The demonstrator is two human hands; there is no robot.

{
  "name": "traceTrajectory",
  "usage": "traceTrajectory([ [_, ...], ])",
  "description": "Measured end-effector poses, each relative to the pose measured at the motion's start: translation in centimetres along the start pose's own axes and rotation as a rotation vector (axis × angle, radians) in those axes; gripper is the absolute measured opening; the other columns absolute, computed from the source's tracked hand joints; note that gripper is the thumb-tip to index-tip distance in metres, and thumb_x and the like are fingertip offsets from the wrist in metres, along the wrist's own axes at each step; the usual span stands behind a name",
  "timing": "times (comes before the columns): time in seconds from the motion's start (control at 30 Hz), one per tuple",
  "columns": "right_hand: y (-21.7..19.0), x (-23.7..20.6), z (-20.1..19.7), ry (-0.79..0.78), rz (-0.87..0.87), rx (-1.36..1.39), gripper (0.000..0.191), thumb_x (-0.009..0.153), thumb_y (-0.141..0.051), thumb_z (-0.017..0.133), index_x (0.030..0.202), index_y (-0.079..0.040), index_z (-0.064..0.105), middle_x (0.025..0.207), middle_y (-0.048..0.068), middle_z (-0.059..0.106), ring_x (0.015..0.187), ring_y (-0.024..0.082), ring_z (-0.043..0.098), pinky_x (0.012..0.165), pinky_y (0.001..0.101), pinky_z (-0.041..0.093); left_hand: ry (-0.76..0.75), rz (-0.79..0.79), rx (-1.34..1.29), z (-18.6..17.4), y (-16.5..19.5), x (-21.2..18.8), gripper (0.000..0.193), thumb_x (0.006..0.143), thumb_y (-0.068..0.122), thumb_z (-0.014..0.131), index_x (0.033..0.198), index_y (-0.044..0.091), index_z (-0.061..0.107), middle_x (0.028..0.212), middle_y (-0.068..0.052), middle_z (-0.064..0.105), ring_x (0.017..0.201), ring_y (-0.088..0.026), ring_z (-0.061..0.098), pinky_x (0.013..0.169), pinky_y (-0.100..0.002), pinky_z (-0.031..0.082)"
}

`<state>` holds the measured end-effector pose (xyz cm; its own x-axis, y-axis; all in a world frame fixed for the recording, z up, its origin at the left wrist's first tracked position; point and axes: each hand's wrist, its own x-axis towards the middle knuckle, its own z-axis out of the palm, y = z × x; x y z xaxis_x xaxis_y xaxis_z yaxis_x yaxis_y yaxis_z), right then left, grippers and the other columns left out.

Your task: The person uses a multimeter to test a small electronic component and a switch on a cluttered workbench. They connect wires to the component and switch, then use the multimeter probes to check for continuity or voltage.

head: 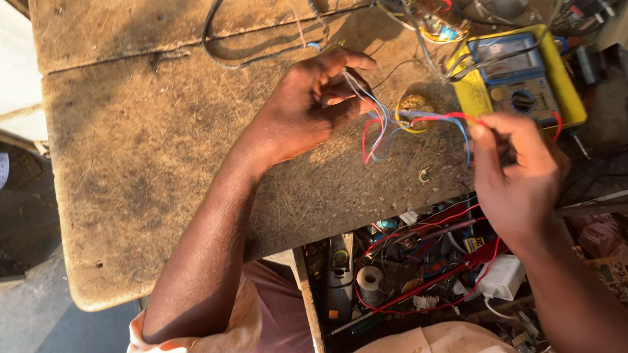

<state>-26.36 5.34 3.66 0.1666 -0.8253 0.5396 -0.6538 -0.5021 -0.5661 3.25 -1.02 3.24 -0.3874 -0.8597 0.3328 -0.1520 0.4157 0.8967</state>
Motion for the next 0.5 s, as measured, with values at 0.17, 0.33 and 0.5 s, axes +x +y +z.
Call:
traceTrajectory([
  [0.17, -0.6, 0.3, -0.1, 0.026, -0.14, -0.153, 0.029, 0.103, 0.003, 0.074, 0.131, 0.002, 0.064, 0.117, 0.017, 0.069, 0.099, 0.025, 0.07, 0.082, 0.0326, 0.055, 0.038, -0.07, 0.033, -0.2, 1.3, 0.0, 0.038, 0.097, 0.01, 0.076, 0.134, 0.008, 0.064, 0.101, -0.007, 0.075, 0.092, -0.014, 0.074, 0.078, -0.032, 0.065],
  [0.33, -0.7, -2.0, -0.7, 0.017, -0.03, -0.02, 0.037, 0.107, 0.0, 0.071, 0.141, 0.001, 0.057, 0.126, 0.014, 0.064, 0.103, 0.019, 0.069, 0.075, 0.0267, 0.056, -0.023, -0.089, -0.336, -0.7, 1.6, -0.2, 0.039, 0.107, 0.014, 0.061, 0.142, -0.002, 0.054, 0.115, -0.014, 0.076, 0.103, -0.018, 0.076, 0.08, -0.033, 0.062],
  [0.5, -0.8, -4.4, -0.7, -0.003, -0.005, -0.231, 0.036, 0.093, -0.009, 0.083, 0.123, 0.001, 0.065, 0.108, 0.016, 0.063, 0.082, 0.025, 0.061, 0.065, 0.0354, 0.05, -0.107, -0.231, -0.677, -0.6, 1.9, -0.4, 0.048, 0.111, 0.025, 0.051, 0.146, -0.008, 0.05, 0.115, -0.02, 0.074, 0.097, -0.024, 0.077, 0.075, -0.036, 0.065],
])
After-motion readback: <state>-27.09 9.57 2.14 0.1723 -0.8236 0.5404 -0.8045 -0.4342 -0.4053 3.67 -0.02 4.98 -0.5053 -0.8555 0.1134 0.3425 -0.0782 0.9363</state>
